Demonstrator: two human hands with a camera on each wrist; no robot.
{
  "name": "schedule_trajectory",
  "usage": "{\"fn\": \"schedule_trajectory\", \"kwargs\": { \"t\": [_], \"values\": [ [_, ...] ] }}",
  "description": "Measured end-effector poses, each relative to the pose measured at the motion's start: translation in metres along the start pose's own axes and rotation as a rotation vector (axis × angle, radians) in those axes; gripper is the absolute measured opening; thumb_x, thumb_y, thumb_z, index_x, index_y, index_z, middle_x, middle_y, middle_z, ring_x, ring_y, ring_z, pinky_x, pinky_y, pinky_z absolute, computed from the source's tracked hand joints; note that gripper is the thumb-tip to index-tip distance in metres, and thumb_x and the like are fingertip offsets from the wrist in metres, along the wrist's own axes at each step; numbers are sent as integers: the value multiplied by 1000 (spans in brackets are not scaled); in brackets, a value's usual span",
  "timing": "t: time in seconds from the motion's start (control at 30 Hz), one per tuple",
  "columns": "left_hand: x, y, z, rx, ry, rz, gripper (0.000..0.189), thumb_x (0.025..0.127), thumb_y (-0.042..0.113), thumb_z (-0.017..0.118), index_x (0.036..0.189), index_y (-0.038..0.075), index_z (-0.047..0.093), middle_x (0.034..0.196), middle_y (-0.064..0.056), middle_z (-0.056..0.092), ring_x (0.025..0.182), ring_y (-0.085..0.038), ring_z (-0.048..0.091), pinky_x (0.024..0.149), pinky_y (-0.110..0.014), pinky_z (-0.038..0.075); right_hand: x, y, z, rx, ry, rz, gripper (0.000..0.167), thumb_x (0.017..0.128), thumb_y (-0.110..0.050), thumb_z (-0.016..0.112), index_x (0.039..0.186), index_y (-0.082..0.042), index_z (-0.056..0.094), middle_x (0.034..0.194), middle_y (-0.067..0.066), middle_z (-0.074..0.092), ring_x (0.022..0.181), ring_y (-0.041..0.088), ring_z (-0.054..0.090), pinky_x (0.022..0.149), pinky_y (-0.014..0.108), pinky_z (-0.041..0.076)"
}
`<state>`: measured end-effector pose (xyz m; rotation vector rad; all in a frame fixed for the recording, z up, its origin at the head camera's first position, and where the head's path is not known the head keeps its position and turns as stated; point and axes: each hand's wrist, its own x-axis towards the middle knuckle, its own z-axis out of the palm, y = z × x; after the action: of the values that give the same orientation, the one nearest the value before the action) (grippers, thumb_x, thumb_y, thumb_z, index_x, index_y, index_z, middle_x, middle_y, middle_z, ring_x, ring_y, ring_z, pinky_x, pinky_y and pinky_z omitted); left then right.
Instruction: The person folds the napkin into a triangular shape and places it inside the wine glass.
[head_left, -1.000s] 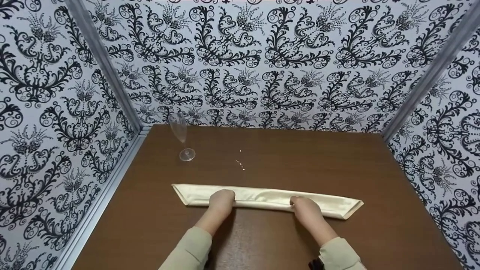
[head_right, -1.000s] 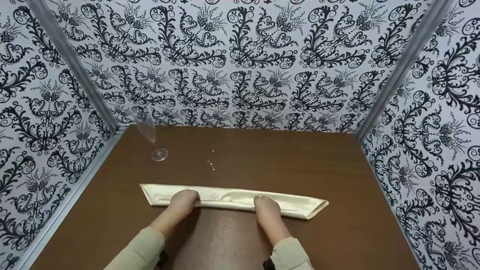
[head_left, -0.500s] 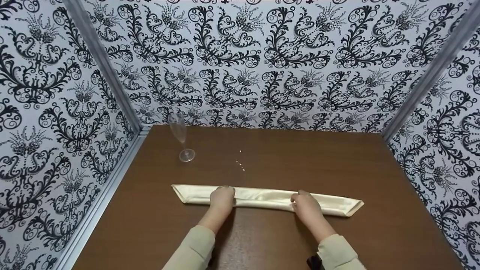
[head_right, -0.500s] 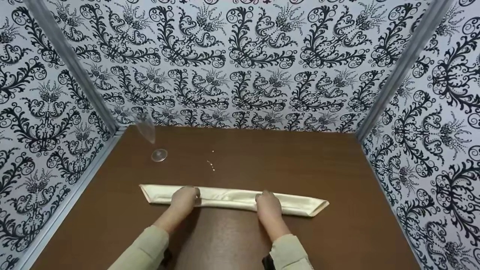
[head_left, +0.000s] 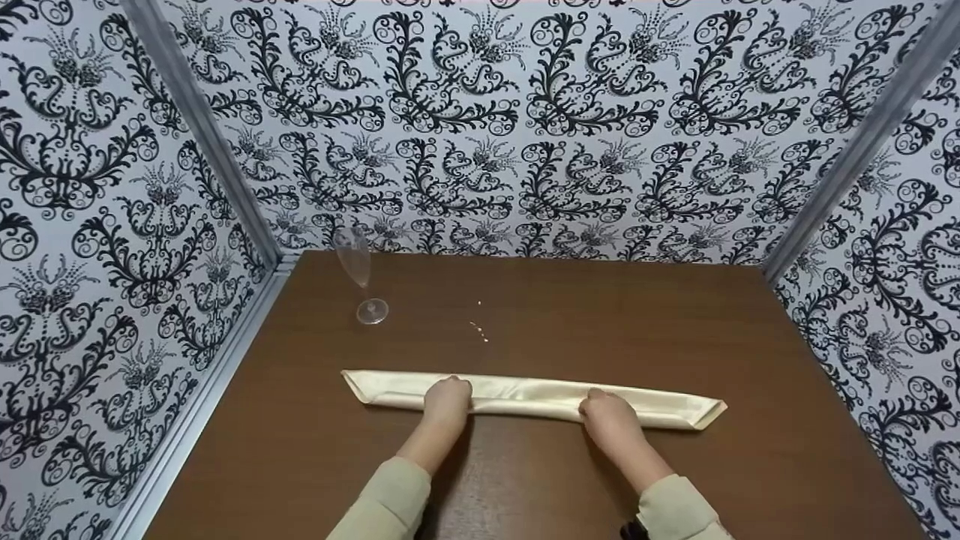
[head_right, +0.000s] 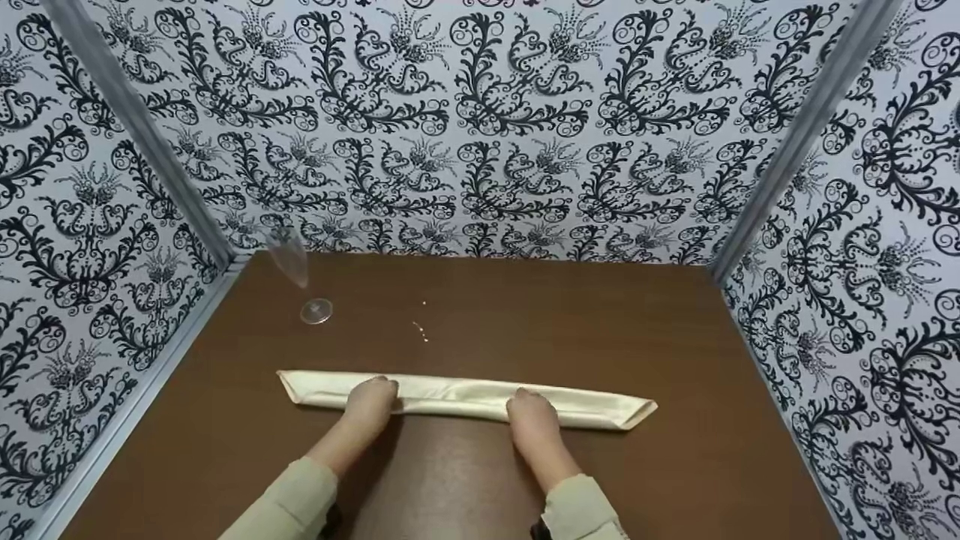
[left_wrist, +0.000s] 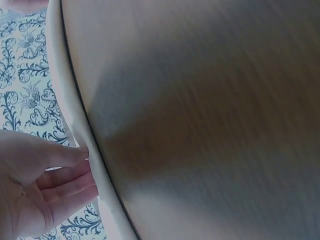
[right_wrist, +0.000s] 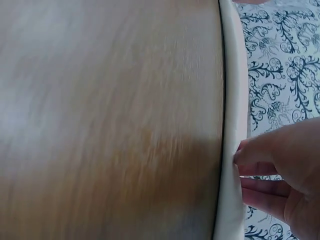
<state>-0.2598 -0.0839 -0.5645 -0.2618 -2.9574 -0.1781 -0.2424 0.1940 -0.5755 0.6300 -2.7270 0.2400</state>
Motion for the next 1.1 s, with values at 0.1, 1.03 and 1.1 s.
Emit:
{"fn": "schedule_trajectory", "kwargs": {
  "t": [0.1,1.03,1.1],
  "values": [
    [-3,-2,3,10,27,70,14,69,1,73,61,8,64,62,-5,59,61,-23,63,54,-35,53,-4,-1,-1,-21,-12,-36,29,71,2,71,53,-11,52,65,3,45,54,25,50,51,39,46],
    [-28,-9,-4,105,18,220,15,75,-6,73,70,6,66,73,-10,58,65,-24,58,58,-34,54,-11,-5,-7,-60,-21,-35,32,81,-4,74,59,-13,53,61,3,55,55,23,57,48,37,47],
    [-27,-11,-3,88,38,217,16,74,-7,73,68,6,65,71,-9,57,64,-25,58,57,-35,54,-10,-4,-7,-42,-44,-5,28,82,-6,75,62,-14,57,65,3,58,59,23,60,50,37,49]
  ]
}}
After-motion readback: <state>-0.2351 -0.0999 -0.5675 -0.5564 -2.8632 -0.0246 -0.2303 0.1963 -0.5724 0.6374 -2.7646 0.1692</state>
